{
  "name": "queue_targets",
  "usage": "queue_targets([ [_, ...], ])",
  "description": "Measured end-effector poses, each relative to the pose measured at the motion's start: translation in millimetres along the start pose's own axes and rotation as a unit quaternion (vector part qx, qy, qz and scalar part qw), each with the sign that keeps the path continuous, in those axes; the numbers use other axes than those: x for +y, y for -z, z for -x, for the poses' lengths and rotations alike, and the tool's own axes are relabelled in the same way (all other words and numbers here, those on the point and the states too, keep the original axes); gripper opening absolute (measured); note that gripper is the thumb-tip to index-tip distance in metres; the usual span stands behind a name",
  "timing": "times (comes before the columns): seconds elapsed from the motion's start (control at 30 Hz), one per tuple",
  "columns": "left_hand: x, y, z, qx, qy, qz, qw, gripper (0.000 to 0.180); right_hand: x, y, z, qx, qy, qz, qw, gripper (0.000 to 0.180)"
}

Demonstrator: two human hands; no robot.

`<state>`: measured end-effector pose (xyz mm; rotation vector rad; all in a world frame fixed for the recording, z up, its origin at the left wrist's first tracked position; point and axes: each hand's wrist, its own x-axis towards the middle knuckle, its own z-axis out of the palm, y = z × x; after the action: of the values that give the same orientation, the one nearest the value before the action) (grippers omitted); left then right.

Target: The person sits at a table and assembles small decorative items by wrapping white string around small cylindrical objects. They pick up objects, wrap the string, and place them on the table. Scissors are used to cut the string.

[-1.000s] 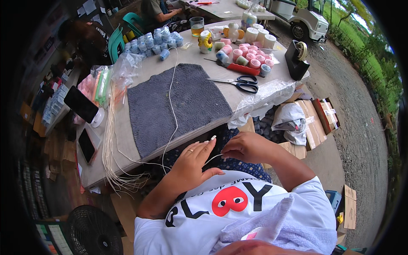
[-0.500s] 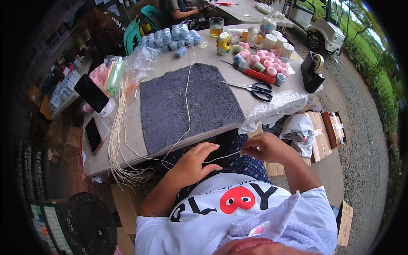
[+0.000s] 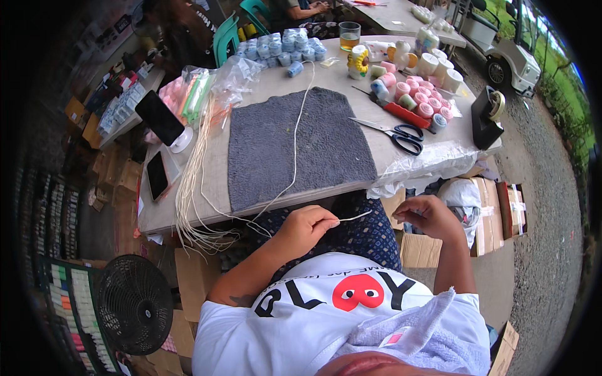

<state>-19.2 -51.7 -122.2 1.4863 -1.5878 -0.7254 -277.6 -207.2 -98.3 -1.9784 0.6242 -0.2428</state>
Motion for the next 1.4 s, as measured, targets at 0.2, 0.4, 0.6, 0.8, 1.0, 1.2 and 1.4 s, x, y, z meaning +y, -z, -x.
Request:
queue_targets([
  [0.2,-5,3,-24,0.029,-0.048,0.082,0.995,0.011,213,72,51,0.093,-0.331,-0.06,0.937,0.024],
  [0.4,-8,7,-56,-0.067,-0.018,0.108,0.992,0.012,417,-14,56,0.3,-0.371,-0.151,0.866,0.021],
  [0.6,-26,6,-62,-0.08,0.081,0.138,0.984,0.009,427,-55,11,0.197,-0.365,0.273,0.868,0.04],
  [0.8,-43,11,-54,-0.049,0.104,0.209,0.971,0.009,444,-16,2,0.395,-0.485,0.077,0.776,0.044],
  [1.0,-45,13,-55,-0.047,0.116,0.255,0.959,0.011,467,-30,-36,0.204,-0.338,0.172,0.903,0.025],
  [1.2,-48,14,-56,-0.047,0.119,0.265,0.956,0.013,501,-59,-17,-0.162,-0.331,0.312,0.876,0.019],
  [1.4,-50,13,-52,-0.047,0.117,0.283,0.951,0.013,441,-61,19,0.045,-0.412,0.158,0.896,0.03],
])
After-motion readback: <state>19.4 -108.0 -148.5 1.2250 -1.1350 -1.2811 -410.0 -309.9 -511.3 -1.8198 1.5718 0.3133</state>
